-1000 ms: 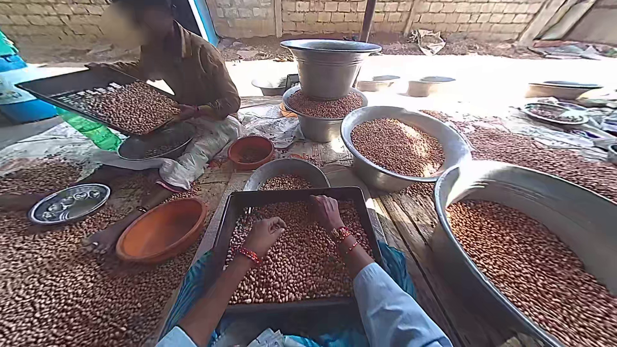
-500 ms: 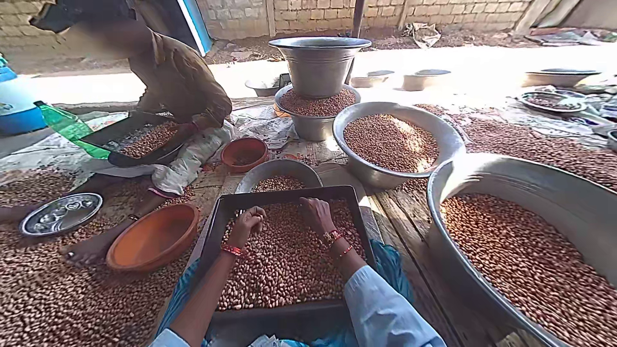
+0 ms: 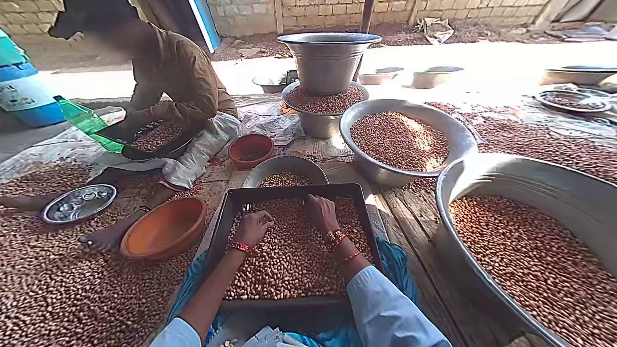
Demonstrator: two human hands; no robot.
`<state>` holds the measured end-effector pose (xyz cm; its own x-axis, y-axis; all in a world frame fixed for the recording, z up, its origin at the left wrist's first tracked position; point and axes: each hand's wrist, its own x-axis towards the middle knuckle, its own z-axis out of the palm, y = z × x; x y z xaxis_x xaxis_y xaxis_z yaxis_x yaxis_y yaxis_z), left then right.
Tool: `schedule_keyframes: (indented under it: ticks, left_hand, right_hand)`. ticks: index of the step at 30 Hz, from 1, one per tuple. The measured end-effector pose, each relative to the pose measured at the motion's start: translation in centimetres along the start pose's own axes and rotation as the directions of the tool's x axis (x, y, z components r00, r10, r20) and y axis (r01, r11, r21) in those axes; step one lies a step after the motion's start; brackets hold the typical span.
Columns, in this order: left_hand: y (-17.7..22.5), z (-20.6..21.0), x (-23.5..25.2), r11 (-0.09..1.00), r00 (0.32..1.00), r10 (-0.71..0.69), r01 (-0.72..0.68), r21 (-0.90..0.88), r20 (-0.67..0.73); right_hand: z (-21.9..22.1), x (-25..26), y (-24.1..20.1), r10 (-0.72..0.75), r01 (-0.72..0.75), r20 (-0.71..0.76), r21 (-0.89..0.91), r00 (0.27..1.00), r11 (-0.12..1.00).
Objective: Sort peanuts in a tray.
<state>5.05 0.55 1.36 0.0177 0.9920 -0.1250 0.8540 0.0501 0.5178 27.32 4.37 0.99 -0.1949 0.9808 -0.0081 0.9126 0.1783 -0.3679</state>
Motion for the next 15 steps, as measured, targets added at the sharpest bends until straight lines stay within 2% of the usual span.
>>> schedule_keyframes:
  ticks: [1,3,4,5,7,9,11,13,15]
  left_hand:
    - [-0.4,-0.1,0.3,0.987,0.999,0.021,-0.029,-0.161,-0.047]
    - [-0.8,-0.3,0.6,0.864,0.996,0.028,-0.066,-0.498,-0.084]
    - [-0.6,-0.4,0.7,0.817,0.997,0.033,-0.065,-0.573,-0.065]
    - [-0.2,-0.5,0.8,0.828,0.998,0.054,-0.063,-0.557,-0.033]
    - [1.1,-0.3,1.1,0.941,0.996,0.067,-0.043,-0.337,0.058]
    - [2.9,0.5,1.2,0.997,0.993,0.024,-0.015,-0.082,0.115]
    - [3.8,1.7,1.3,0.996,0.994,0.011,-0.021,0.086,0.113]
    - [4.4,2.5,1.4,0.986,0.991,-0.008,-0.014,0.165,0.136]
    - [4.8,2.6,1.6,0.985,0.987,-0.018,-0.010,0.174,0.162]
  right_hand:
    - [-0.1,-0.1,0.1,-0.003,0.003,-0.005,0.000,1.000,1.000]
    - [0.1,-0.1,0.3,-0.012,0.012,-0.001,-0.009,1.000,1.000]
    - [0.1,0.0,0.2,-0.017,0.018,0.017,-0.020,1.000,1.000]
    - [0.0,0.2,0.2,-0.021,0.022,0.043,-0.022,0.999,0.999]
    - [-0.5,0.5,0.3,-0.018,0.016,0.069,0.034,0.997,0.999]
    - [-1.2,0.9,1.1,0.021,-0.027,0.029,0.213,0.999,0.977]
    - [-2.0,0.9,2.3,0.046,-0.011,-0.067,0.448,0.997,0.894]
    - [-2.8,0.4,3.0,0.036,0.033,-0.105,0.587,0.994,0.809]
    - [-3.3,0.0,3.5,-0.059,0.073,-0.043,0.558,0.997,0.827]
